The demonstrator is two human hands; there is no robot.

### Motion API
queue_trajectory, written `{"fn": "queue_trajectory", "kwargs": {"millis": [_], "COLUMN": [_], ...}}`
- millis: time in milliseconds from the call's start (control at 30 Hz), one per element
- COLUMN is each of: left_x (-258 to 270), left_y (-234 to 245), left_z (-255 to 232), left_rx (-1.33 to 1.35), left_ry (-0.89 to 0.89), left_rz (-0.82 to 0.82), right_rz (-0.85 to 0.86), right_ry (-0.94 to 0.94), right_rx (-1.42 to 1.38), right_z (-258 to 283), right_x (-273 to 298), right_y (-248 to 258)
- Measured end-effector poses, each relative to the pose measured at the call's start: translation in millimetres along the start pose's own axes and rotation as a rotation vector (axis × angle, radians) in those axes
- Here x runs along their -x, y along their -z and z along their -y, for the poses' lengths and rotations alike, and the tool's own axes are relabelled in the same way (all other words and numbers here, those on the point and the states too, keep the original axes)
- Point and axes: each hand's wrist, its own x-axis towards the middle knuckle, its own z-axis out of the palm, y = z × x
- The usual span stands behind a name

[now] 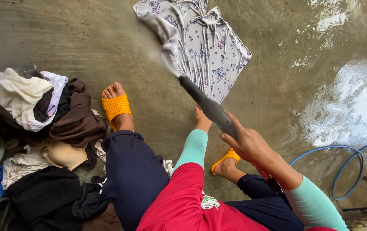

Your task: Washing individual items of clothing on a concrete floor using a high-pressure water sprayer.

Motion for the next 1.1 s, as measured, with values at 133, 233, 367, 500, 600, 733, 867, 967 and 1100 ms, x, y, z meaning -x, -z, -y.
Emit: {"fn": "queue_trajectory", "kwargs": {"millis": [133, 233, 367, 500, 600, 733, 867, 967, 1100], "left_x": [7, 9, 46, 42, 36, 33, 31, 32, 27], "left_y": [0, 4, 49, 39, 31, 29, 26, 26, 26], "left_z": [-2, -4, -3, 1, 1, 1, 1, 1, 1], "left_rx": [0.040, -0.002, -0.031, -0.042, -0.048, -0.046, -0.039, -0.035, -0.046], "left_ry": [0.013, 0.021, 0.020, -0.014, -0.014, -0.010, -0.010, -0.025, -0.016], "left_rz": [0.031, 0.049, 0.042, -0.001, -0.042, -0.056, -0.047, -0.059, -0.044], "right_rz": [-0.048, -0.034, -0.020, -0.076, -0.162, -0.081, -0.122, -0.228, -0.316], "right_ry": [-0.019, -0.053, -0.064, -0.079, -0.107, -0.124, -0.104, -0.117, -0.158], "right_rx": [-0.076, -0.053, 0.050, -0.019, -0.116, -0.029, -0.011, -0.141, -0.181], "right_z": [18, 3, -9, 13, 18, -13, -30, 10, -3], "right_x": [21, 10, -11, 1, 14, -8, -26, -12, -17], "right_y": [22, 13, 4, 28, 36, 13, 13, 53, 66]}}
